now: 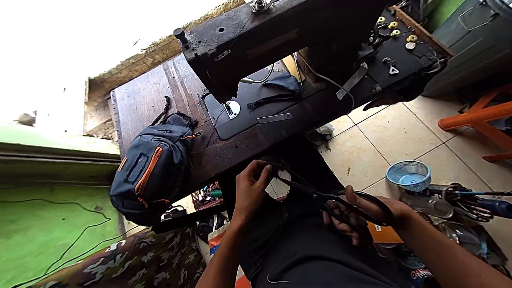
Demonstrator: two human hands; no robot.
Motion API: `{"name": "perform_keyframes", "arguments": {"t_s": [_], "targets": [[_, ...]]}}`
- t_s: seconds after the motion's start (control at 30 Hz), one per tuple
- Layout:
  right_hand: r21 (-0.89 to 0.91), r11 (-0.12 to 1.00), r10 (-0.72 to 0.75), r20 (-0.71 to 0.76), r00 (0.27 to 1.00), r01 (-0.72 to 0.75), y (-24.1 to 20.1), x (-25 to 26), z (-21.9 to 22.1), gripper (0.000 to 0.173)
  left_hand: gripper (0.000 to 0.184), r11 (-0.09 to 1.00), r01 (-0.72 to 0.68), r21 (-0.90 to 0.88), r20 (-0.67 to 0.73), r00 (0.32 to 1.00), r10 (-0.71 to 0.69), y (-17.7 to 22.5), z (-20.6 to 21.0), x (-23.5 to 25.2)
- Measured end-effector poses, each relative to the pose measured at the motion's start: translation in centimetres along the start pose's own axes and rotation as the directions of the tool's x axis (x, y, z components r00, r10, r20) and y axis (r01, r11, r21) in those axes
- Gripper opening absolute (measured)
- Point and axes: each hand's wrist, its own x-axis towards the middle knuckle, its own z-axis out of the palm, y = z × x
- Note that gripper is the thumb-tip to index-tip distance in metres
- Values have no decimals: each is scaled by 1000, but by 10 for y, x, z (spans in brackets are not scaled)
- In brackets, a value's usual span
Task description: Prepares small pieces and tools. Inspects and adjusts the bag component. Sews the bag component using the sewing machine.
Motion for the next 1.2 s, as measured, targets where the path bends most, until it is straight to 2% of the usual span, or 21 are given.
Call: {"name": "perform_keyframes", "arguments": {"t_s": [0.07,0.17,0.3,0.43,0.63,0.83,1.0,1.2], "targets": [[-64,997,-30,26,999,31,-8,20,-3,92,14,999,-28,35,-17,999,28,8,-3,-8],[-266,962,-85,-45,995,70,-21,46,3,92,14,999,-13,40,-48,999,15,15,-12,-24],[-610,782,-205,-52,977,132,-23,74,15,94,15,992,29,-123,-140,989,-46,5,-32,-47],[-755,649,-195,-46,980,94,-25,93,33,96,14,978,-10,-209,-270,962,-48,-5,-39,-66],[-824,565,-145,-50,988,41,-26,108,41,97,12,988,-51,-148,-373,928,-8,-14,-44,-75],[-861,508,-112,-62,992,4,-27,109,40,94,12,995,-41,-91,-349,937,7,-22,-49,-75],[-852,524,-126,-73,989,3,-26,110,36,87,12,994,-36,-107,-336,942,-2,-24,-51,-75],[-873,485,-241,-68,968,60,-17,107,32,81,13,993,-23,-117,-320,947,-16,-27,-58,-73]]}}
